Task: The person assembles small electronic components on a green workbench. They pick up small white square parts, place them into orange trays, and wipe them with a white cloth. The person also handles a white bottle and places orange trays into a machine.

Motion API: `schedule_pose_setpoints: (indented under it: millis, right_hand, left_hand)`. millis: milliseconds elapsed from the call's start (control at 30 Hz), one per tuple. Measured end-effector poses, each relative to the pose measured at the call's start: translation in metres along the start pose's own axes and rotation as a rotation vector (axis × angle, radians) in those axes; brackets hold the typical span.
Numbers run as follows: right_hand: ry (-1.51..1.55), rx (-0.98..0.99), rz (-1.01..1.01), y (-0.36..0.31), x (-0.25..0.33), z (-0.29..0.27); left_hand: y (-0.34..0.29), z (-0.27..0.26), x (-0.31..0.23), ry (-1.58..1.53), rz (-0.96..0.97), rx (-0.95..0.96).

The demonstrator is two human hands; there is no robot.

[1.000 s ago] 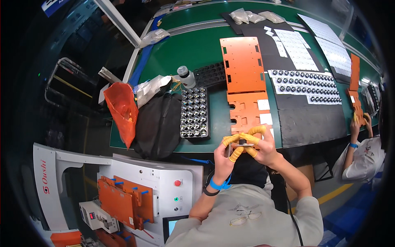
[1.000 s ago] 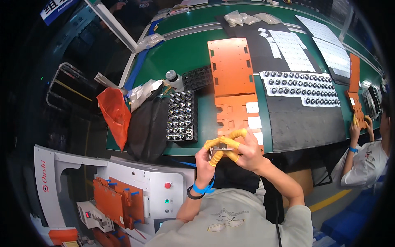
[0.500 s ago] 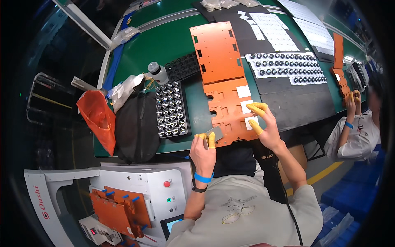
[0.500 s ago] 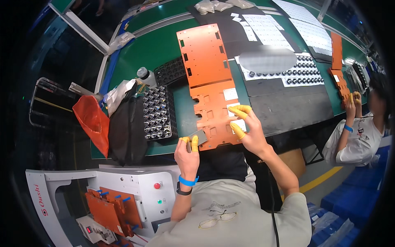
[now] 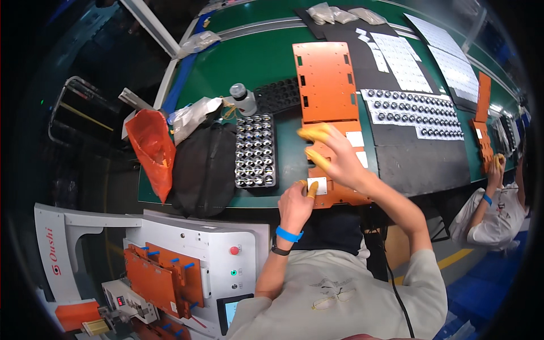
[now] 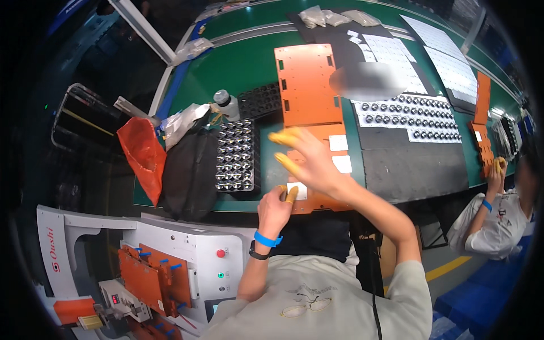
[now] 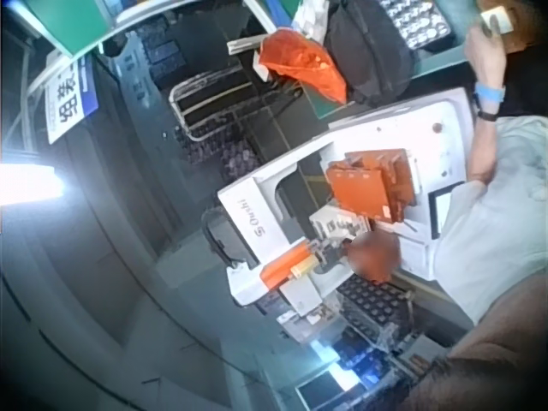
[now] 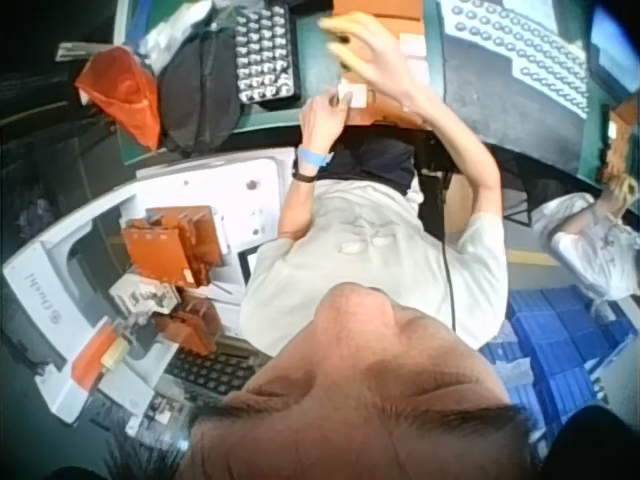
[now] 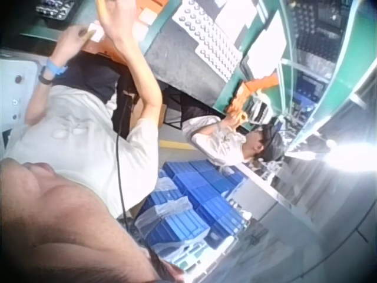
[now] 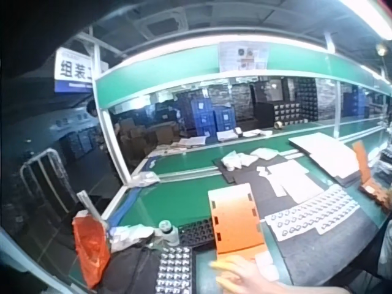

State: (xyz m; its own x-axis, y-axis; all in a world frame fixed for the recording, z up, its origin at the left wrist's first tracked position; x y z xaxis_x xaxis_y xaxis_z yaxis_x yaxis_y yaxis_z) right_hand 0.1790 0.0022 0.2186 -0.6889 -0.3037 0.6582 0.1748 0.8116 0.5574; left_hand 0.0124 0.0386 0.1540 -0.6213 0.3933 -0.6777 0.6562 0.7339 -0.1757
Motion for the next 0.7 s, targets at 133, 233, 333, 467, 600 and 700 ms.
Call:
schedule_pose_setpoints:
  millis: [133,233,333,467,600,700]
  right_hand:
    - [-0.04,0.115,-0.088,0.121,-0.003,0.07]
    - [-0.471,0.315,-0.089,0.199,-0.022,0.131]
    - [-0.709,0.415,0.019,0.241,-0.057,0.199]
    - [-0.923,0.499,0.143,0.269,-0.092,0.257]
    - [-1.03,0.604,0.143,0.277,-0.095,0.276]
    - [-0.957,0.628,0.209,0.279,-0.094,0.281]
  left_hand:
    - [0.0,0.002,0.003,-0.019,-0.009,-0.048]
    - [0.001,0.001,-0.005,-0.005,-0.035,-0.016]
    - [0.002,0.01,0.007,0.031,0.034,-0.043]
    - [0.002,0.01,0.011,0.035,0.044,0.042]
    - [0.0,0.01,0.016,0.01,0.091,0.002]
    - [-0.001,0.01,0.016,0.019,0.091,0.025]
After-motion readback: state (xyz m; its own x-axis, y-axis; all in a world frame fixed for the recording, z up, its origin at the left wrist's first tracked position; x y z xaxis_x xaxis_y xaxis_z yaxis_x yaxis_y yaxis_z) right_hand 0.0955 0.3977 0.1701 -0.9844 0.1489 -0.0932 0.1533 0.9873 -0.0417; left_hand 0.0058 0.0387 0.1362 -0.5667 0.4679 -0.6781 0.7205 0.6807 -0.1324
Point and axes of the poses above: each hand's wrist, its own y-axis towards the middle knuckle, its own z-axis out of the palm, x = y × z, the point moved 1 cm from there along y, towards the middle knuckle, and after that the axes turned 5 degrees about x, right-handed, at the moved point
